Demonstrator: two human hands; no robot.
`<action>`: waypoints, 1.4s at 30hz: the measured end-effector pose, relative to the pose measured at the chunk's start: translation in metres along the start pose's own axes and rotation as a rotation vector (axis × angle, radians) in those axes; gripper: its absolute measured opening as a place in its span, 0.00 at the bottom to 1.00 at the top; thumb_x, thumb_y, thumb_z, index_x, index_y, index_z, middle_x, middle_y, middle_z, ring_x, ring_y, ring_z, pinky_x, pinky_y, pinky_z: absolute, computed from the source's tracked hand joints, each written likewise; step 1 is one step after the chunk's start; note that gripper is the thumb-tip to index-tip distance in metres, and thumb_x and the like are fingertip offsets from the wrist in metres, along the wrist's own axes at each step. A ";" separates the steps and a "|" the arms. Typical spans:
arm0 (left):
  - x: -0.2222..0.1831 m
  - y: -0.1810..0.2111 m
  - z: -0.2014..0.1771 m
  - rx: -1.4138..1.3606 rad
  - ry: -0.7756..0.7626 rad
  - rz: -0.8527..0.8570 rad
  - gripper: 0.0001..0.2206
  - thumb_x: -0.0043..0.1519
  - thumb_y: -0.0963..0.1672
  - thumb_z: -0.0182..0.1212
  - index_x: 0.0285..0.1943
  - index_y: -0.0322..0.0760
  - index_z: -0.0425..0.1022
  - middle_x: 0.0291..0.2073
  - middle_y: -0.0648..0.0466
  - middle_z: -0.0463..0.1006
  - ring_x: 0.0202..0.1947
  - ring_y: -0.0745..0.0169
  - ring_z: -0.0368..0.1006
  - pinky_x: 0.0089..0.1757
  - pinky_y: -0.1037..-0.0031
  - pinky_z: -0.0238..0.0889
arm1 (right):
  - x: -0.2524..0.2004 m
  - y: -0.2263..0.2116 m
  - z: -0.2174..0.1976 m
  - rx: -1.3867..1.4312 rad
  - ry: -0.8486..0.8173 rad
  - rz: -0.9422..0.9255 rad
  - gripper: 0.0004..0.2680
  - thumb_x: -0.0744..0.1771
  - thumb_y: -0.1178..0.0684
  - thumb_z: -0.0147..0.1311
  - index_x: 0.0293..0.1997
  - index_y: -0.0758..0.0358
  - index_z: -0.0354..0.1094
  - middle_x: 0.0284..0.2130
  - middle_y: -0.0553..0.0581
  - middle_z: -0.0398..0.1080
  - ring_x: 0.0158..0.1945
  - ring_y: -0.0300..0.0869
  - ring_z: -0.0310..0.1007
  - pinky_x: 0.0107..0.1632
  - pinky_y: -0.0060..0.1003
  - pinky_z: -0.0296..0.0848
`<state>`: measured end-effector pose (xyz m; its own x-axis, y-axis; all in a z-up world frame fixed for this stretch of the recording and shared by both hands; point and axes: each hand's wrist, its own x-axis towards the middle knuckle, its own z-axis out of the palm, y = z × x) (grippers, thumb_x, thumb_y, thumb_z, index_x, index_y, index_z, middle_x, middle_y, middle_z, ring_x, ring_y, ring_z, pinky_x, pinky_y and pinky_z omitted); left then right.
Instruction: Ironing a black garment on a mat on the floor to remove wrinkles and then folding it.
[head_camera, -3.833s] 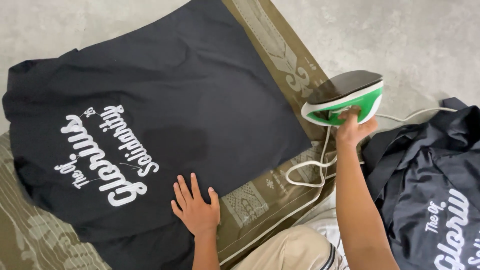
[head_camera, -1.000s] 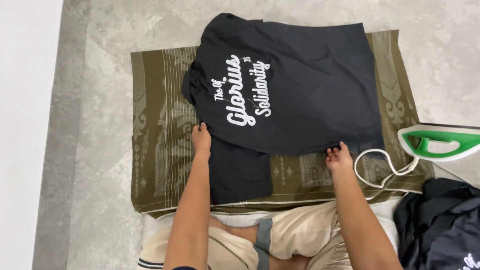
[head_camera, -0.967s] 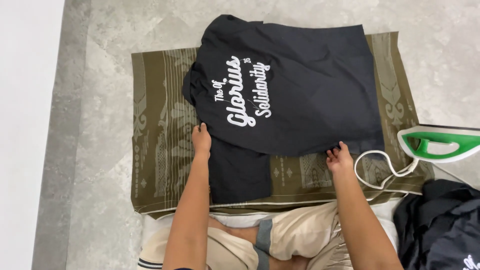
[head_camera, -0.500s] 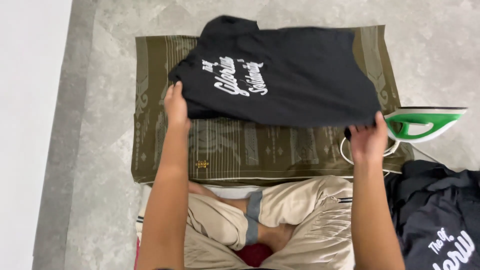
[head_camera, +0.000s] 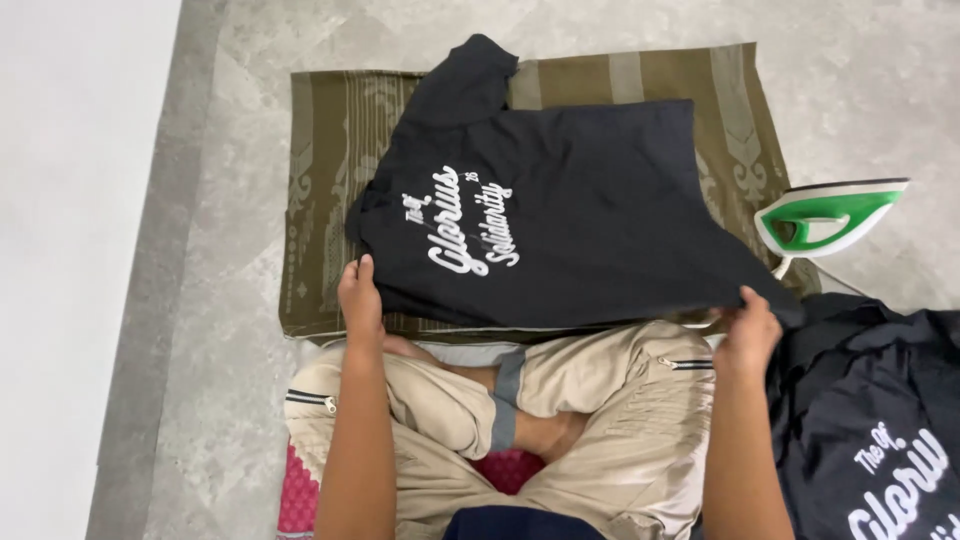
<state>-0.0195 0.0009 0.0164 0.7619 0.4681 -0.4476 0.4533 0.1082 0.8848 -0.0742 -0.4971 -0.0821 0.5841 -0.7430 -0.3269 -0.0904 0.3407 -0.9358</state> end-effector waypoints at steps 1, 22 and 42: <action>-0.003 -0.002 -0.007 0.041 0.042 0.036 0.25 0.61 0.51 0.47 0.64 0.33 0.57 0.61 0.43 0.57 0.62 0.48 0.50 0.56 0.59 0.46 | -0.016 -0.018 -0.001 0.009 0.109 0.002 0.05 0.61 0.50 0.54 0.32 0.55 0.65 0.24 0.48 0.68 0.24 0.36 0.70 0.26 0.29 0.63; -0.006 -0.045 -0.010 0.933 0.129 0.028 0.12 0.64 0.46 0.41 0.54 0.40 0.61 0.34 0.46 0.75 0.32 0.49 0.72 0.31 0.61 0.63 | -0.006 0.044 -0.064 -0.128 0.074 0.141 0.12 0.62 0.49 0.55 0.42 0.69 0.66 0.34 0.59 0.70 0.35 0.42 0.74 0.36 0.38 0.73; 0.016 -0.062 0.002 1.287 0.046 0.114 0.14 0.61 0.41 0.44 0.56 0.32 0.57 0.31 0.42 0.75 0.31 0.48 0.73 0.36 0.58 0.65 | 0.087 0.180 -0.196 -1.357 -0.268 -0.385 0.15 0.68 0.46 0.38 0.45 0.68 0.68 0.44 0.64 0.68 0.53 0.53 0.64 0.54 0.46 0.62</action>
<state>-0.0344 -0.0005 -0.0456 0.8206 0.4509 -0.3511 0.5234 -0.8396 0.1452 -0.1978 -0.6141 -0.3046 0.8665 -0.4797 -0.1378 -0.4910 -0.7695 -0.4084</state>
